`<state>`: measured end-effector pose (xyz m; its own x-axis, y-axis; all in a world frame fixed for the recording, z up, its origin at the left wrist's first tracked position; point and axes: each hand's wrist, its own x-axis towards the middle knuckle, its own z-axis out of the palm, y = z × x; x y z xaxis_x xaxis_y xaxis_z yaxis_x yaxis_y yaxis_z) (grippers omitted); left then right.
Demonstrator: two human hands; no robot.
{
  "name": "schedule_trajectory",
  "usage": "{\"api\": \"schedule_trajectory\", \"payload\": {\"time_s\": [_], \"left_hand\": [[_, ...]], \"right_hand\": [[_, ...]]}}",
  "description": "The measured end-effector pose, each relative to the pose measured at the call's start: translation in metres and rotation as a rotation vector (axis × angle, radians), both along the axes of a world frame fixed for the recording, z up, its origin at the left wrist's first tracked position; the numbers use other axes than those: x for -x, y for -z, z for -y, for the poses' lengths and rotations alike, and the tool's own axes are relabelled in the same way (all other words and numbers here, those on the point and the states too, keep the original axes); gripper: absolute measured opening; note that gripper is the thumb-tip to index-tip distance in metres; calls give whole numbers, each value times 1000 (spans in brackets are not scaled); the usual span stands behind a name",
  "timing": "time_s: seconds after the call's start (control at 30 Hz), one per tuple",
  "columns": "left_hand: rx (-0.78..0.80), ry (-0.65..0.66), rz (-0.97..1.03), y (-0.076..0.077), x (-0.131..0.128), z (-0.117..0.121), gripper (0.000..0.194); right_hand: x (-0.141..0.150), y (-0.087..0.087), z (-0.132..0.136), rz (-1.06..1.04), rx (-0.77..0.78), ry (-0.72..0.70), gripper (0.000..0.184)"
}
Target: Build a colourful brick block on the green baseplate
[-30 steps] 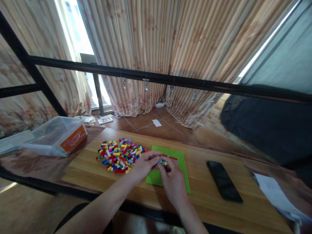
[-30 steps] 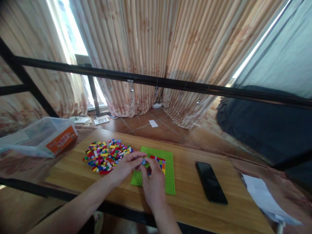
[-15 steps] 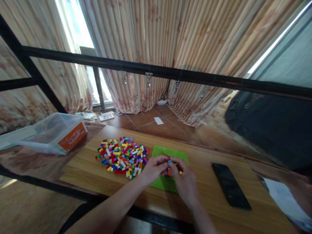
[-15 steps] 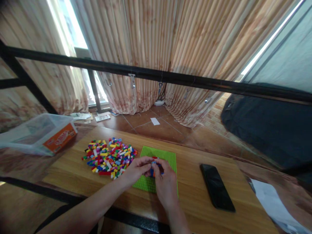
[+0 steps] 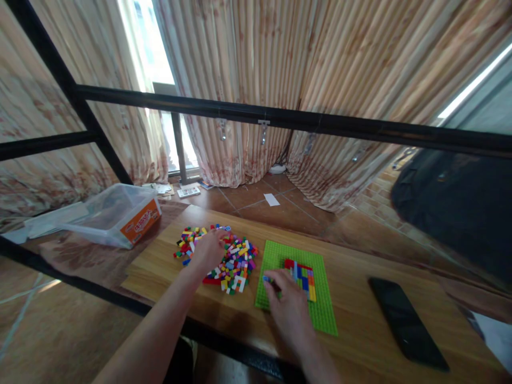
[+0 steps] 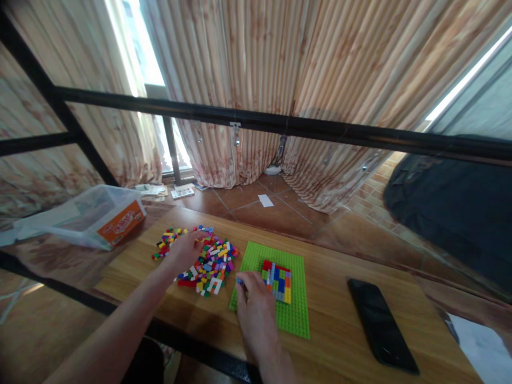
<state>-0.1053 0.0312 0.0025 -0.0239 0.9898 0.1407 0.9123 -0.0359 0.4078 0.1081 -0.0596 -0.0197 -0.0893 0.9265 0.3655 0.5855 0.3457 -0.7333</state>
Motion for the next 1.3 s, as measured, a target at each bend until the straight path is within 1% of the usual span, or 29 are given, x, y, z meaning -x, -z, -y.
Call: {"api": "schedule_trajectory", "payload": {"time_s": [0.07, 0.13, 0.2, 0.27, 0.4, 0.53, 0.67, 0.77, 0.83, 1.07, 1.2, 1.3], "left_hand": [[1, -23, -115, 4, 21, -6, 36], [-4, -11, -160, 10, 34, -10, 38], [-30, 24, -170, 17, 40, -13, 39], [-78, 69, -143, 22, 42, -15, 38], [-144, 134, -57, 28, 35, -18, 35], [-159, 231, -13, 25, 18, -12, 32], [-147, 343, 0, 23, 2, -4, 25], [-144, 396, 15, 24, -3, -2, 24], [-153, 405, 36, 24, -4, -2, 25], [-120, 351, 31, 24, -3, -3, 27], [-113, 326, 21, 24, -6, -5, 32], [-137, 355, -7, 28, -13, -7, 34]], "right_hand": [[14, 3, 0, 42, -13, -74, 23], [25, 7, -3, 87, -6, -108, 26], [31, 10, -8, 137, 11, -89, 27], [35, 14, -14, 187, 30, -40, 28], [39, 21, -25, 258, 68, 31, 29], [43, 24, -28, 286, 124, 19, 30], [43, 23, -27, 252, 138, 9, 34], [40, 19, -25, 224, 133, 21, 33], [37, 16, -23, 208, 122, 23, 31], [34, 7, -10, 199, 148, -26, 31], [35, 6, -10, 220, 144, 12, 28], [35, 5, -12, 219, 114, 36, 25]]}}
